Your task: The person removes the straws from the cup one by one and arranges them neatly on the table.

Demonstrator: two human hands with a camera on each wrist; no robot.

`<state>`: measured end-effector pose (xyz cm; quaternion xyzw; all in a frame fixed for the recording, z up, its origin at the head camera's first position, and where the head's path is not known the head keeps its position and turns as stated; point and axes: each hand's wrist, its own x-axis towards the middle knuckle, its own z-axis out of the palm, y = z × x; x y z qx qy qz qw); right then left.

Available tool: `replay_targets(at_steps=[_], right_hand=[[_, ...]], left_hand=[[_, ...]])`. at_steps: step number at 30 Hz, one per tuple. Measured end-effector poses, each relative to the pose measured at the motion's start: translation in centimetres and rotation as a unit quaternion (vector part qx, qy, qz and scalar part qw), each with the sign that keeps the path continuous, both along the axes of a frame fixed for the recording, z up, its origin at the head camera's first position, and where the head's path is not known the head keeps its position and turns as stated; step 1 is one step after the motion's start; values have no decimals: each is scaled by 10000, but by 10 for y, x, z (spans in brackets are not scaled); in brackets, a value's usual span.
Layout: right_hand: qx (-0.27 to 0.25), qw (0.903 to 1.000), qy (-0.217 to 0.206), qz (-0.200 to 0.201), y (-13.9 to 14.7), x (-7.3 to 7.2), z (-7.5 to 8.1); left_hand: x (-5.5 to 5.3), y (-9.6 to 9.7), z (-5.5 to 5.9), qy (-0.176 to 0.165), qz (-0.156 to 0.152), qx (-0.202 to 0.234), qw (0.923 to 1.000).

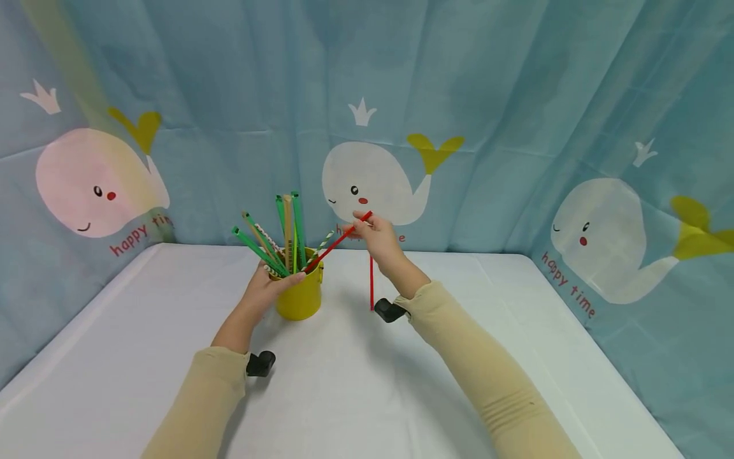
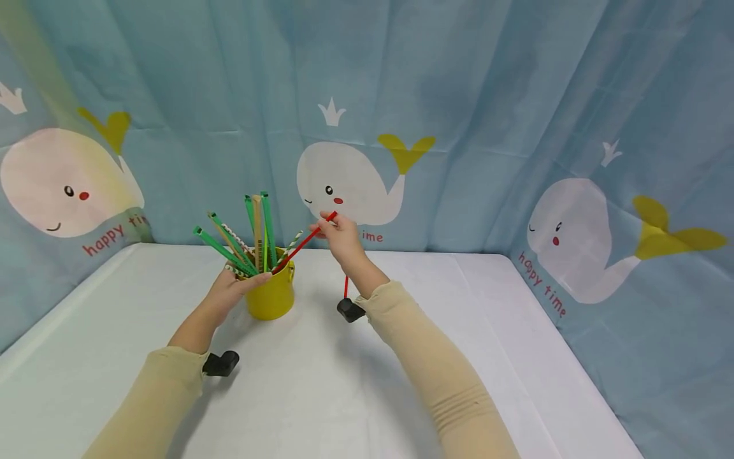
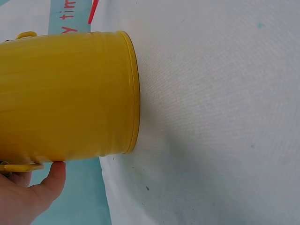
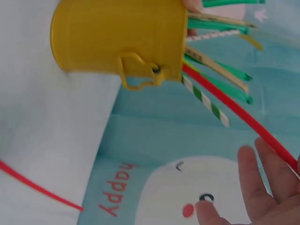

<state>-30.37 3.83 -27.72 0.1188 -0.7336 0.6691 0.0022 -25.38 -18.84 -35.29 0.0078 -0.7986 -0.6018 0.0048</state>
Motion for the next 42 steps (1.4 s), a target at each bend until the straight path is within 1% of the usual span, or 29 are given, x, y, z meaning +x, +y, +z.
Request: replay_targets(at_steps=[4, 6, 9, 12, 14, 17, 19, 23, 28, 31, 34, 36, 39, 42], right_hand=[[-104, 9998, 174, -35, 15, 1, 2], [-292, 9992, 259, -29, 21, 1, 2], [-791, 9961, 380, 31, 29, 0, 0], [-1259, 9908, 501, -35, 37, 0, 1], [-1450, 9880, 515, -137, 44, -1, 2], [-1515, 9873, 404, -248, 53, -2, 3], [-1421, 9889, 323, -300, 59, -3, 3], [-1107, 9915, 369, -571, 68, -6, -3], [-1010, 9877, 472, -1094, 75, -10, -18], [-943, 9866, 562, -1209, 78, -15, -30], [-640, 9892, 596, -1180, 81, -21, -40], [-291, 9921, 580, -1075, 83, -25, -47], [271, 9947, 581, -806, 88, -31, -55], [699, 9948, 567, -466, 94, -38, -63]], left_hand=[[1, 0, 2, -61, -9, 24, 10000], [2, 0, 3, -59, -14, 38, 10000], [3, -2, 3, -54, -5, -6, 10000], [2, -3, 2, -36, -2, -6, 10000], [1, -2, 2, -26, 2, -3, 10000], [0, -2, 2, -16, -9, 36, 10000], [1, -2, 2, -21, -19, 47, 10000], [0, -3, 2, -60, -1, 34, 10000], [-1, -4, 1, -87, 4, -44, 10000], [-2, -3, 0, -133, 23, -79, 9999], [-3, -2, -1, -147, 25, -50, 9999], [-2, -2, -1, -140, 49, -13, 9999], [-2, -2, -2, -78, 25, 41, 10000], [-1, -2, -2, -28, 2, 47, 10000]])
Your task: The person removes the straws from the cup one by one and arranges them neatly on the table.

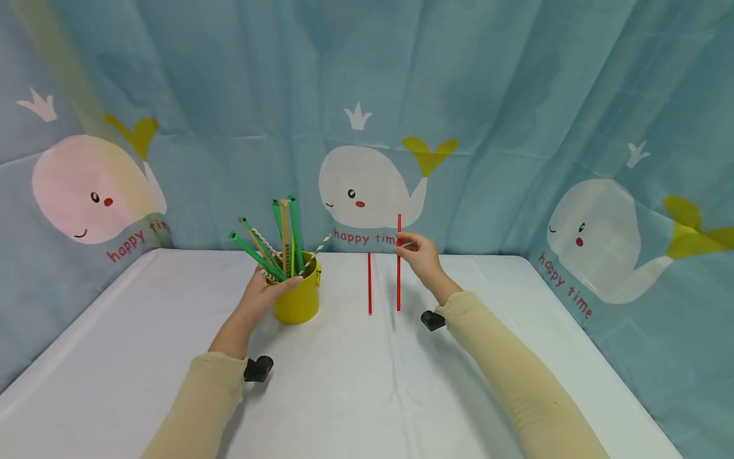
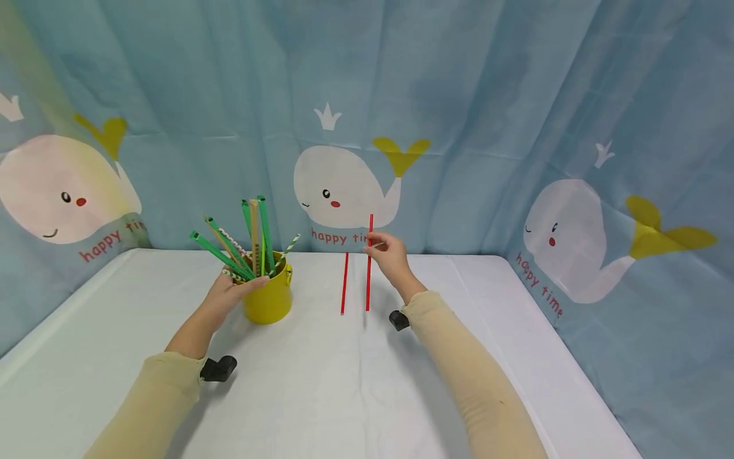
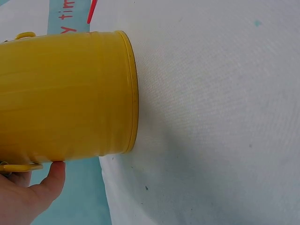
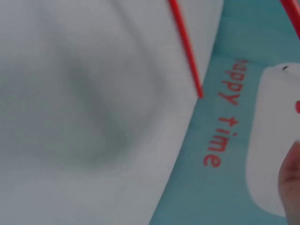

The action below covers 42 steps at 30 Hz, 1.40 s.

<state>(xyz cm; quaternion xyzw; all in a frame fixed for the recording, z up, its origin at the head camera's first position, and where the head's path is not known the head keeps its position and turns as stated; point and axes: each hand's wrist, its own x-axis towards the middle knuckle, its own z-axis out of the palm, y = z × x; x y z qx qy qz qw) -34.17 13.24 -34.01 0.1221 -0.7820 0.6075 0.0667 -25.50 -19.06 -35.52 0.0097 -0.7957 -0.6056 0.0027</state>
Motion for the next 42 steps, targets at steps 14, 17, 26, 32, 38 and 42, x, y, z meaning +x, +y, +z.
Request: replay_targets(at_steps=[14, 17, 26, 32, 38, 42], right_hand=[[1242, 9873, -753, 638, -2, -27, -26], [1391, 9835, -908, 711, -4, -31, -30], [2049, 9695, -1023, 870, -7, -38, -36], [2308, 9614, -1161, 944, -8, -43, -41], [2771, 9487, -1233, 894, -8, -47, -43], [3177, 9358, -1170, 980, -9, -49, -44]], left_hand=[[1, -1, 0, 80, -4, 4, 10000], [2, -1, 0, 105, -30, 108, 9999], [1, 1, -2, 60, -16, 153, 9999], [0, 2, -2, 99, -27, 152, 9998], [-1, 1, -3, 61, 27, 94, 9999], [0, 0, -3, 57, 59, 97, 9999]])
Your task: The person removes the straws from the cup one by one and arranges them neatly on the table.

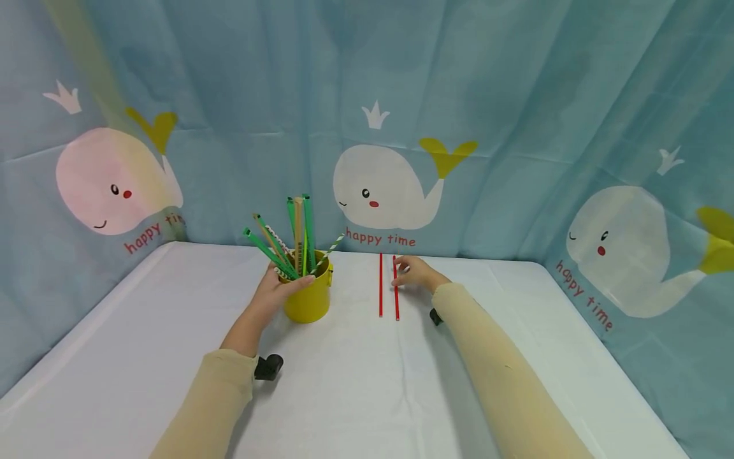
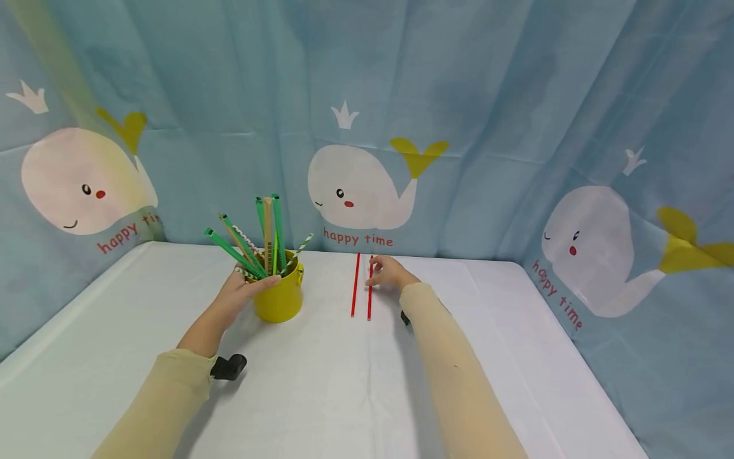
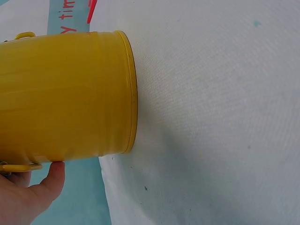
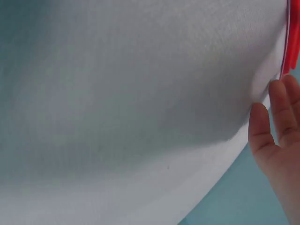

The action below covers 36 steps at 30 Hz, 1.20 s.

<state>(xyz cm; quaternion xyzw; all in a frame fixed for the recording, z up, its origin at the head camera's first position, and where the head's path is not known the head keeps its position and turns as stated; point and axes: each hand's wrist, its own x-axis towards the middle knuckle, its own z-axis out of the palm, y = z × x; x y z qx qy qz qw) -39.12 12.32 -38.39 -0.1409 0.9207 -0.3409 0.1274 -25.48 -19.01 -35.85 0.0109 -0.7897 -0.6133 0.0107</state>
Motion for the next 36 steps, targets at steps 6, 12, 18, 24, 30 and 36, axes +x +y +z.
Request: replay_targets(at_steps=[6, 12, 18, 24, 30, 36], right_hand=[[734, 9959, -463, 256, 4, 10, 5], [1179, 9881, -737, 655, 6, 28, 5], [1227, 9893, -495, 609, 5, 37, 4], [1232, 9896, -532, 510, 5, 37, 3], [1117, 9907, -622, 462, 5, 34, 2], [1146, 9902, -640, 475, 7, 29, 2]], left_hand=[[2, 1, 2, -5, -17, 40, 10000], [3, 0, 1, -113, -7, 11, 9999], [2, -2, 0, -64, -56, -43, 10000], [-1, -2, 0, -4, -101, -33, 9999], [-1, -1, 1, -76, -42, -61, 9999], [0, 0, 2, -100, -58, -40, 9999]])
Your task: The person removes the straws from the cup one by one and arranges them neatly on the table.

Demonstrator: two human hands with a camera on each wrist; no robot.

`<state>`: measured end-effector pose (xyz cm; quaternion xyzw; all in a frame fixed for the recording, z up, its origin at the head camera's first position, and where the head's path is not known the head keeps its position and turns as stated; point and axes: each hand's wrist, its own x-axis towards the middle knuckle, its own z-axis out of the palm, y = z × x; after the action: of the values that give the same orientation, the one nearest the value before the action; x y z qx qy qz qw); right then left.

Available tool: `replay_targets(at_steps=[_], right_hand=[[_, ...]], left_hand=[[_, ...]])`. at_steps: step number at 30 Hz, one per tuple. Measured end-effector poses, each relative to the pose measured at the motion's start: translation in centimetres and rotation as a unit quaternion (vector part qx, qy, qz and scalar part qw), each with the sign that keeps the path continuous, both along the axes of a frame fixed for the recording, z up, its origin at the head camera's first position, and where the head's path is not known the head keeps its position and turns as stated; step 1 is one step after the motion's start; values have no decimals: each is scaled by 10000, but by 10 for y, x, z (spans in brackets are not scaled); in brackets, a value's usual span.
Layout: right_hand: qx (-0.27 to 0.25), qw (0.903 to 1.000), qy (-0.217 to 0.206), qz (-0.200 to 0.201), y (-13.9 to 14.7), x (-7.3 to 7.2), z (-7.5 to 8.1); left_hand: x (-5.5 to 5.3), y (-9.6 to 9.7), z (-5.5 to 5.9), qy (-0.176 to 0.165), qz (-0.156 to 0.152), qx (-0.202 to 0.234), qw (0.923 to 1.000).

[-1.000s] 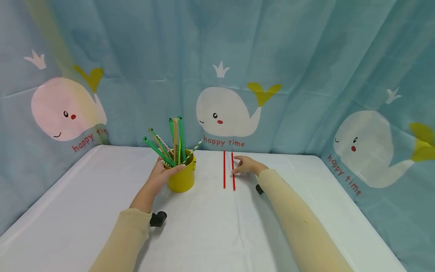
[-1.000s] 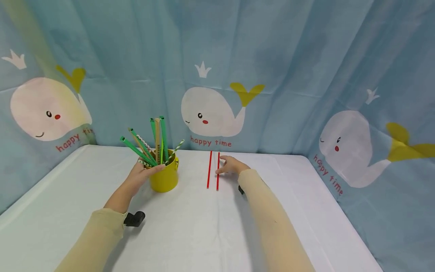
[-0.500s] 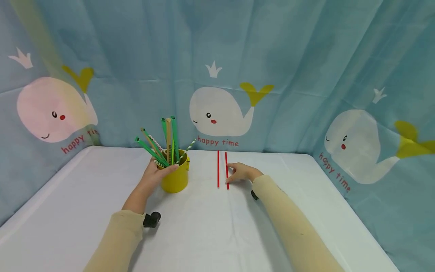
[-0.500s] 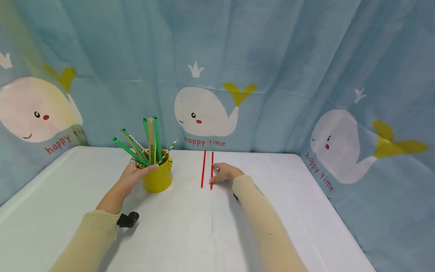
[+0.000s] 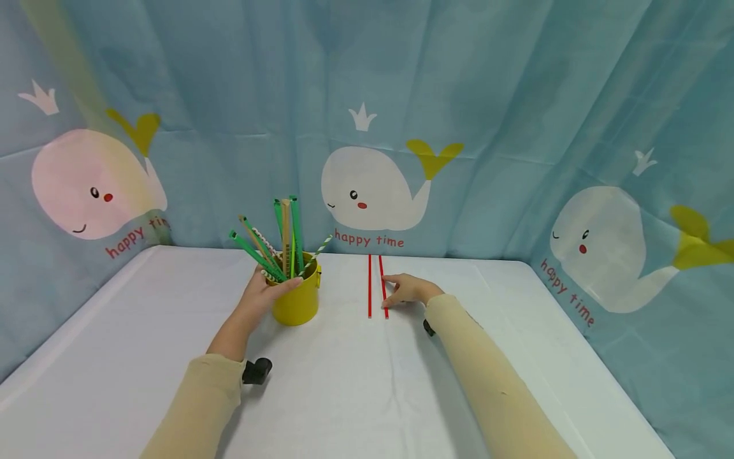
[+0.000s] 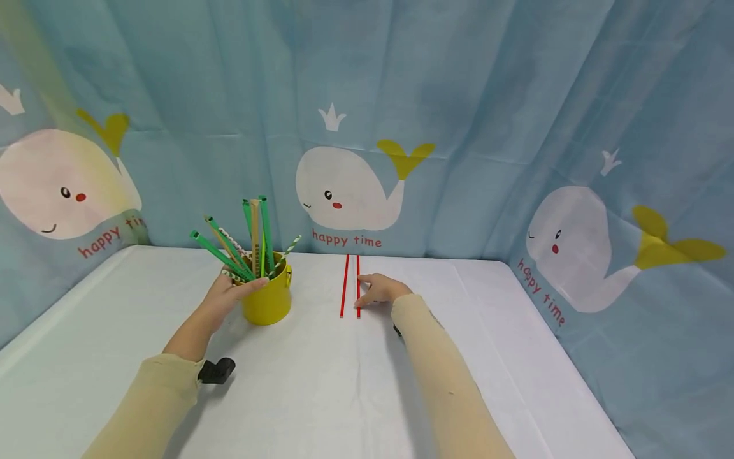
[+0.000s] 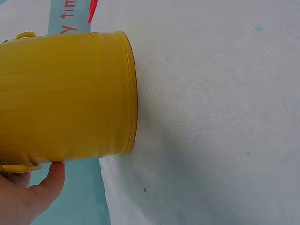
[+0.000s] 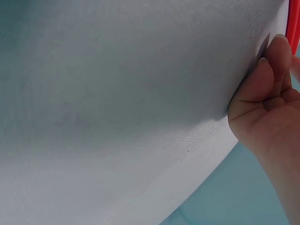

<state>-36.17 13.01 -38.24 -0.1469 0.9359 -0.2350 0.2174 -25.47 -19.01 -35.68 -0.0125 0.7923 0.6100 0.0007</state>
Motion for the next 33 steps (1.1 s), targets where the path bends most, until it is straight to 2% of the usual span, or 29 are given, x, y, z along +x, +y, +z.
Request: replay_targets(at_steps=[11, 19, 27, 33], right_hand=[[-56, 10000, 2, -51, 1, 1, -1], [-145, 9994, -119, -289, -1, 2, 0], [-311, 9994, -93, -104, 3, 7, -1], [-373, 9990, -248, -82, 2, 16, 9]], left_hand=[[2, 0, 0, 46, -31, -9, 10000], [3, 1, 3, -48, 5, -143, 9999], [5, 1, 4, 41, -39, -102, 9999], [4, 0, 4, 91, -42, -99, 9999]])
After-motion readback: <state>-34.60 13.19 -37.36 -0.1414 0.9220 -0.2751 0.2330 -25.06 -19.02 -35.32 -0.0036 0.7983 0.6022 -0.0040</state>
